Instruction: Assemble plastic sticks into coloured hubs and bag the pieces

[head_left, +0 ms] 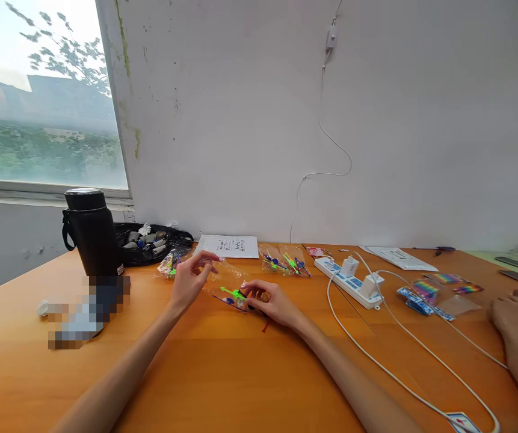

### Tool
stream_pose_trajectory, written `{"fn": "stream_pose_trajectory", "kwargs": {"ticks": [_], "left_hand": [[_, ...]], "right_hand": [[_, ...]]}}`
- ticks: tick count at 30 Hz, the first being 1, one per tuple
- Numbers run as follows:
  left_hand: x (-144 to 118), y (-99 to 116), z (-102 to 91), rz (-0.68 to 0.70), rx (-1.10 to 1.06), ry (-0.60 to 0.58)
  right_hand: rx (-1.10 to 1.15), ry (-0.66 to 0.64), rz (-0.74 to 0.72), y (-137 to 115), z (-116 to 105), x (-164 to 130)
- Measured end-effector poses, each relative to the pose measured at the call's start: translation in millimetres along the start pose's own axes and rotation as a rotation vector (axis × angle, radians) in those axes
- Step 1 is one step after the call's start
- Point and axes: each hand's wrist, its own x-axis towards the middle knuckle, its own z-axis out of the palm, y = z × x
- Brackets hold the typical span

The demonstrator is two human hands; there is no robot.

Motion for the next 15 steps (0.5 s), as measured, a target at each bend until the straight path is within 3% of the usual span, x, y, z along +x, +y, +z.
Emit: {"fn": "stream_pose_trajectory", "kwargs": {"ticks": [7, 11, 15], "left_hand": [[5.8, -7.6, -16.7, 0.005, -0.011, 0.135], [11.0, -15.2, -21.0, -0.058, -0.161, 0.280], [14.9, -24.6, -19.7, -0.168, -0.339, 0.325]], "right_hand": [[-0.121, -0.021, 0.055, 3.9, -2.8, -1.5], [-0.139, -0.026, 0.071, 4.5, -3.2, -2.6], [-0.160, -0.034, 0.078, 5.0, -1.9, -3.0]]}}
